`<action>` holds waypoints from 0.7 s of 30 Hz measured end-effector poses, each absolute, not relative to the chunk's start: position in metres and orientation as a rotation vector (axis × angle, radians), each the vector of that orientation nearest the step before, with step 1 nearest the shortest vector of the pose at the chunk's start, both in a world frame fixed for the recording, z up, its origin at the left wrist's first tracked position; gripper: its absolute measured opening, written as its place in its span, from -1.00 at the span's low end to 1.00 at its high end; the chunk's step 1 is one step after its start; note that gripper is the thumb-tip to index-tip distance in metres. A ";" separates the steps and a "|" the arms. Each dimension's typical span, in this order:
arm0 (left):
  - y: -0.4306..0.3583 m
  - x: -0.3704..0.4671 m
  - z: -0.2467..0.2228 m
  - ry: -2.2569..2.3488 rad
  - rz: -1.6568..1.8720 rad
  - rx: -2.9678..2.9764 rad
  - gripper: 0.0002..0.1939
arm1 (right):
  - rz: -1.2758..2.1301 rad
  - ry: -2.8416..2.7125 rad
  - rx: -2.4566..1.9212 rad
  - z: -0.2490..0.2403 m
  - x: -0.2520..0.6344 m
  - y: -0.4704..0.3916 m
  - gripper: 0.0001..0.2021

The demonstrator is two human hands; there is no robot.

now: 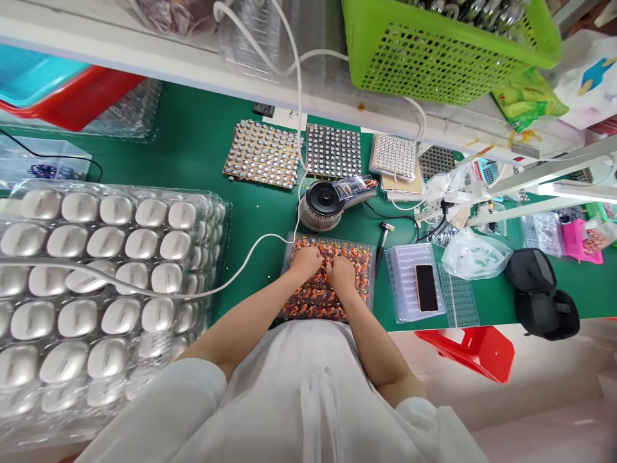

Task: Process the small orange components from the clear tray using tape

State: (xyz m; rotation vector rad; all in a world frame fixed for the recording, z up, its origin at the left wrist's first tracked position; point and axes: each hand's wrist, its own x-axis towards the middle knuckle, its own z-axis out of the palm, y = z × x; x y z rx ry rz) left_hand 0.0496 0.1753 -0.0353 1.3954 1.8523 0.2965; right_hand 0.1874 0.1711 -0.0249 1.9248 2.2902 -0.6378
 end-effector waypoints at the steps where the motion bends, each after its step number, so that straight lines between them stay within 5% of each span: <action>1: 0.175 0.050 -0.034 1.859 0.303 1.397 -0.84 | -0.641 2.303 1.937 -0.022 0.190 0.169 -0.78; 21: 0.069 0.002 0.036 1.837 0.735 1.171 -0.68 | -0.695 2.231 2.044 -0.016 0.176 0.175 -0.80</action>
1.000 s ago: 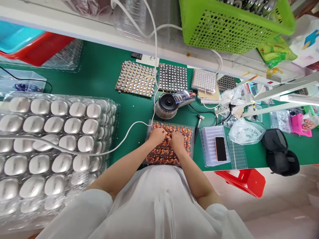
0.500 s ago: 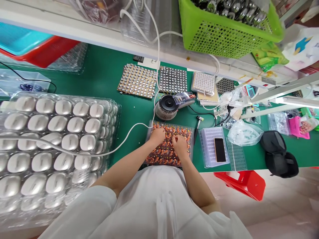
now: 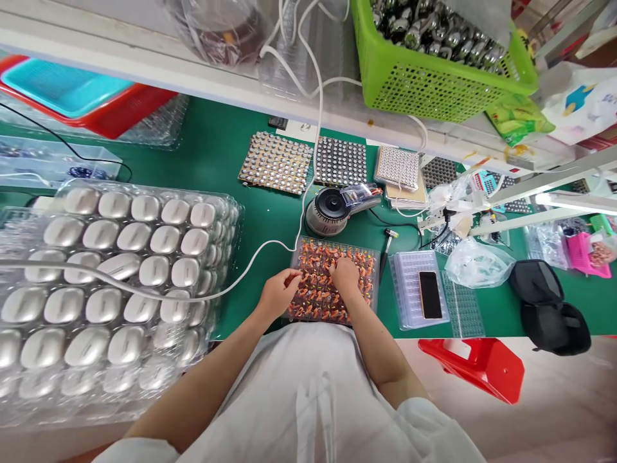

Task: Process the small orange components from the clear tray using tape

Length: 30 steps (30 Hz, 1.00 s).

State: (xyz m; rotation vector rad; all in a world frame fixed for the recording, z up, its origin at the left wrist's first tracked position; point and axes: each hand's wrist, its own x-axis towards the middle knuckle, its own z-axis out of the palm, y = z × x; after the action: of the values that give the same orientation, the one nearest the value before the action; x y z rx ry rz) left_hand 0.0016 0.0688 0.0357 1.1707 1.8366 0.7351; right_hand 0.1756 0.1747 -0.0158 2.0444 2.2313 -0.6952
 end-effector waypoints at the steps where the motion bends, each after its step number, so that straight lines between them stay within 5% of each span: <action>1: 0.063 -0.001 0.038 1.838 0.745 1.138 -0.68 | -0.718 2.224 2.059 -0.013 0.175 0.175 -0.81; 8: 0.049 0.001 0.060 1.684 0.936 0.936 -0.66 | -1.107 2.265 2.054 0.045 0.186 0.156 -0.70; 14: 0.064 0.015 0.102 1.327 1.095 0.947 -0.66 | -2.498 1.740 1.768 0.112 0.193 0.125 -0.76; 16: 0.067 0.018 0.112 1.253 1.105 0.927 -0.68 | -2.683 1.548 1.681 0.126 0.193 0.119 -0.77; 30: 0.063 0.021 0.132 1.339 1.105 0.669 -0.81 | -2.585 1.701 1.636 0.130 0.183 0.109 -0.76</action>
State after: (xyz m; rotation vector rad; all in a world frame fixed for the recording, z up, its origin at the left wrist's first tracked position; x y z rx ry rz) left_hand 0.0209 0.0626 0.1323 0.6691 1.3393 1.1052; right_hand 0.1832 0.1089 0.1298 1.6364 1.7010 -2.5850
